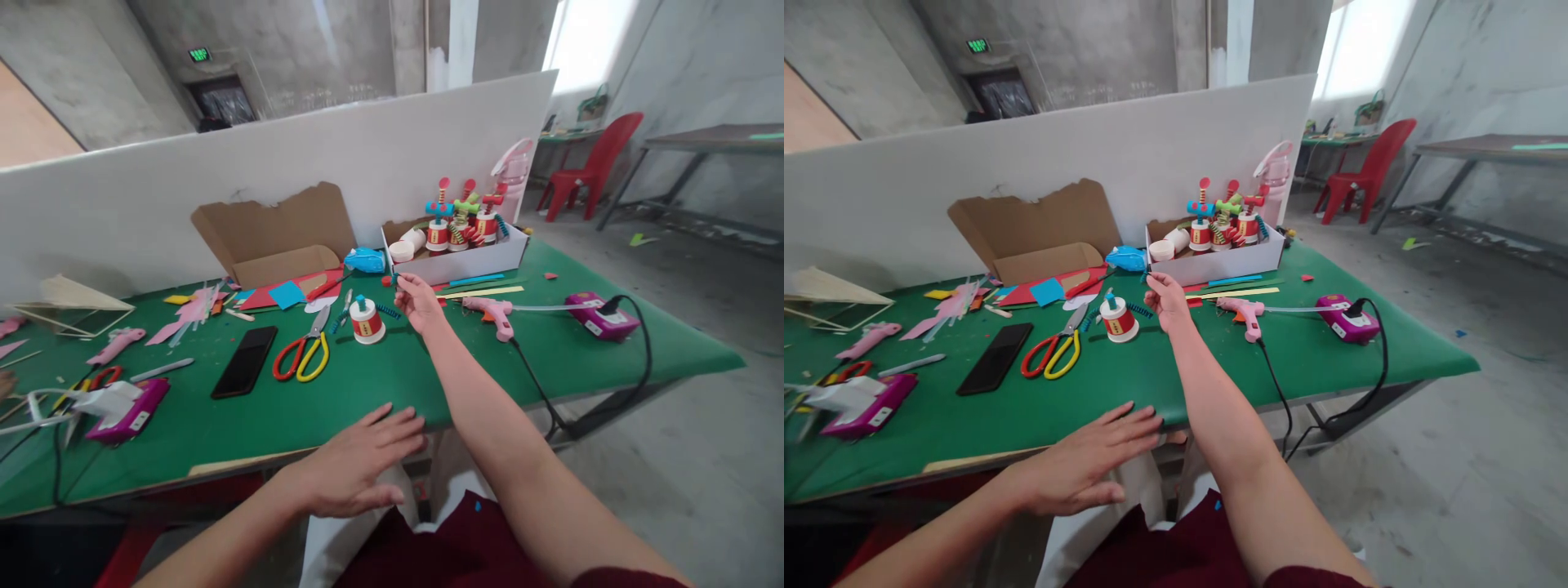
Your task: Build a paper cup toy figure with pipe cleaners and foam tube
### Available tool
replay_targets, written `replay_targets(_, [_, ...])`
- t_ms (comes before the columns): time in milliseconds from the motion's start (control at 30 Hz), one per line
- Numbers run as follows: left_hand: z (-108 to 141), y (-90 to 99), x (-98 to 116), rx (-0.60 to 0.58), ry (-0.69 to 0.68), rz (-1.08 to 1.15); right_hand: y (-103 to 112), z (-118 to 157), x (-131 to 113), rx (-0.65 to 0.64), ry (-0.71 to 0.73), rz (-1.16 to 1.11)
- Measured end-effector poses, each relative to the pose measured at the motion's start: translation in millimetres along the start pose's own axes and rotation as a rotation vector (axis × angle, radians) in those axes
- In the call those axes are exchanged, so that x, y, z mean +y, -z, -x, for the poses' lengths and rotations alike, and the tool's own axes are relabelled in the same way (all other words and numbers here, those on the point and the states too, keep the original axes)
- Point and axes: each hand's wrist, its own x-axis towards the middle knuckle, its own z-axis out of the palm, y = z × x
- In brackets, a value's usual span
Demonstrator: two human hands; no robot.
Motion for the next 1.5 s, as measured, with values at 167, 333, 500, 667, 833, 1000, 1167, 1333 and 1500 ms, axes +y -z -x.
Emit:
replay_targets(167, [-8,4.3,-22,0.21,0.255,-0.083,-1,0,1,0.002,-0.006,0.02])
replay_targets(333, [-44,-10.9,-26,0.19,0.206,-0.343,-2,0,0,0.005,-0.024,0.047])
replay_targets(500, [-45,-48.1,-7,0.249,-0.195,-0.49,-3,3,-4,0.026,-0.027,0.042])
replay_targets(667, [-9,-53.7,-20,0.274,-0.368,-0.285,-5,4,-5,0.042,-0.046,0.019])
replay_targets(833, [-2,-11.7,-66,0.545,0.357,-0.231,-5,4,-4,0.034,-0.045,0.024])
replay_targets(1000, [-12,-6.4,-70,0.328,0.388,-0.2,-4,4,-5,0.035,-0.043,0.036])
replay_targets(1167, [-4,-15.1,-25,0.299,-0.103,0.104,-3,3,-4,0.027,-0.033,0.04])
replay_targets(1333, [-15,-8.4,-56,0.622,0.296,0.019,-3,3,-3,0.028,-0.04,0.046])
replay_targets(1500, [-33,-3.0,-98,0.617,0.627,-0.192,-3,2,-4,0.052,-0.046,0.033])
